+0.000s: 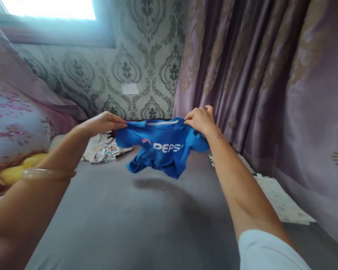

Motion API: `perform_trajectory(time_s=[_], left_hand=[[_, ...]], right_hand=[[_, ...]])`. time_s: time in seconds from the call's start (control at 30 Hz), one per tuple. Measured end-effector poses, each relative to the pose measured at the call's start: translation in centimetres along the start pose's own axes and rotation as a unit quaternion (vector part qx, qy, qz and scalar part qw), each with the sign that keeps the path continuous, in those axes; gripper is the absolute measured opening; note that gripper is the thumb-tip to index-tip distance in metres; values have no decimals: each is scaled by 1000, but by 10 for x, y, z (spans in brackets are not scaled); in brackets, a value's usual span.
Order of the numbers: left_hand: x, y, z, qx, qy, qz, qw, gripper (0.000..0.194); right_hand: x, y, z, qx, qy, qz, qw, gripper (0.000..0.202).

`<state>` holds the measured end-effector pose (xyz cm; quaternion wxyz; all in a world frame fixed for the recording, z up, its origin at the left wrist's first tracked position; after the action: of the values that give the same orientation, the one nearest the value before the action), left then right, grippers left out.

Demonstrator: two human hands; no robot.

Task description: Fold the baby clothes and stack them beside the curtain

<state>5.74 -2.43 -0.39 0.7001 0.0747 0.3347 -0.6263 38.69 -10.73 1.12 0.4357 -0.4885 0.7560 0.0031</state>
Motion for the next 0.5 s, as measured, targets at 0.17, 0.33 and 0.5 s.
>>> perform_trajectory(time_s=[0.17,0.33,0.5], left_hand=[[-4,6,2,-39,30,35,998,23],[-12,4,-7,-72,26,76,994,29],[-16,-9,-10,-173,23,160,972,27]], right_hand=[[1,9,2,-44,2,-22,999,26],[-7,16,3,-52,-3,3,999,25],[-16,10,4,-17,-20,103,994,27]])
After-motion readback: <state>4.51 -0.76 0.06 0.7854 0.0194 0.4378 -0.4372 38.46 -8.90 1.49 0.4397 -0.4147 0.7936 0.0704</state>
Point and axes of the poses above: each hand's wrist, its own x-axis away from the middle knuckle, its own y-axis out of the palm, z = x × y, the point moved 6 cm from there along -x, towards the middle knuckle, and after that the axes turned 10 degrees about z, right-handed, at the moved point
